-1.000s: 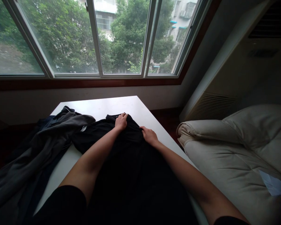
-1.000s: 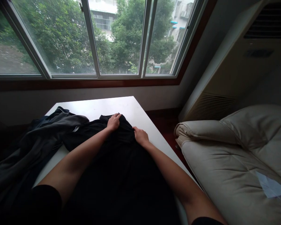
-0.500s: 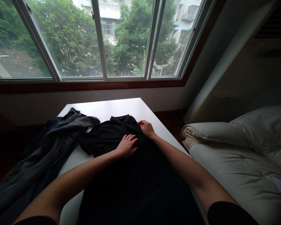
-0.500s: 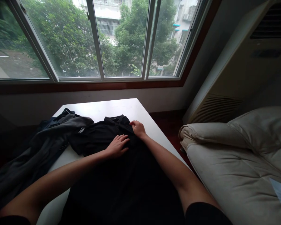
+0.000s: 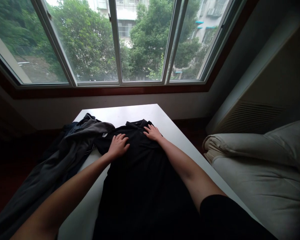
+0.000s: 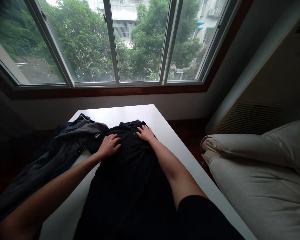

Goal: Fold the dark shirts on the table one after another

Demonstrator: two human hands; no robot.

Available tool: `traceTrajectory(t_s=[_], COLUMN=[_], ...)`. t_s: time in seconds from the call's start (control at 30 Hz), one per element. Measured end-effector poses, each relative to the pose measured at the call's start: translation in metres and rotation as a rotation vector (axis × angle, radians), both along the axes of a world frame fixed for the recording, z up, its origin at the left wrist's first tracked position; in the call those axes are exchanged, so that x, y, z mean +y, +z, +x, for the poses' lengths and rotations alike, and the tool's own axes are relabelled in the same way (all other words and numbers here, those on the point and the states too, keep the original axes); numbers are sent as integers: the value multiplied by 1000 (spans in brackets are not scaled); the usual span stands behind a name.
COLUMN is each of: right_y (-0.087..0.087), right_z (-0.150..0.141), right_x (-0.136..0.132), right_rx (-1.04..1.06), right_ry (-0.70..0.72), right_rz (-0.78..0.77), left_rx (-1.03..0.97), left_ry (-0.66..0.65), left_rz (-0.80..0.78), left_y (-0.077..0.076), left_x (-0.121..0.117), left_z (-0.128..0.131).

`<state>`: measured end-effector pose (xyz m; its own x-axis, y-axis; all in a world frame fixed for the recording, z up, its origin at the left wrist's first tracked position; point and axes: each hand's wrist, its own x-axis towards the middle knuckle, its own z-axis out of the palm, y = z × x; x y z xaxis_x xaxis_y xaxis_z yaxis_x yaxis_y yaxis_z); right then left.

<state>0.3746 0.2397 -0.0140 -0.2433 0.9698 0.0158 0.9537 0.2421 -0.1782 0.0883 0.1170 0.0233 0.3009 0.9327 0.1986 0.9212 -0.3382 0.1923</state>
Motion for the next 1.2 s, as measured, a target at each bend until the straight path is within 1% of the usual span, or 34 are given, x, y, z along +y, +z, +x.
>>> traceTrajectory(t_s=[0.1,0.17,0.23,0.3,0.37,0.43,0.5,0.53,0.6,0.67,0.73,0.83,0.9,0.97,1.03,1.07,1.13,1.2], right_y=[7,11,13,16,18,21,23,23,24,22,18,11,6,4,5,7,11,15], right_z=[2,2,1,0,-3,-11,-24,-33,-54,-77,-98,-118,-124,-126,-126,-125,-122,-117], right_x=[6,6,4,1,-3,-7,-11,-13,-18,-22,-24,-22,-17,-10,-3,0,4,7], right_rx=[-15,-26,-32,-41,-54,-51,-12,18,76,107,111,89,76,73,78,81,92,130], right_ry=[-18,-24,-26,-23,-16,-8,22,57,168,289,351,294,244,229,236,245,277,288], right_rz=[-23,-27,-19,-8,18,87,176,211,237,228,210,130,49,-7,-17,-9,19,42], left_rx=[24,38,68,106,134,108,-12,-107,-337,-579,-785,-997,-1118,-1220,-1269,-1269,-1234,-1174], left_ry=[243,403,516,556,542,513,498,501,520,521,500,433,338,214,114,80,24,-58], left_rz=[35,7,-34,-61,-87,-132,-176,-190,-206,-220,-257,-310,-304,-289,-297,-307,-324,-320], left_y=[7,7,4,1,-1,1,5,8,13,19,28,47,61,74,81,83,80,71], left_x=[16,18,15,12,12,17,24,27,31,32,29,22,17,13,8,5,-2,-13], left_z=[-52,-82,-104,-118,-124,-129,-134,-137,-139,-137,-129,-107,-89,-70,-50,-39,-19,1])
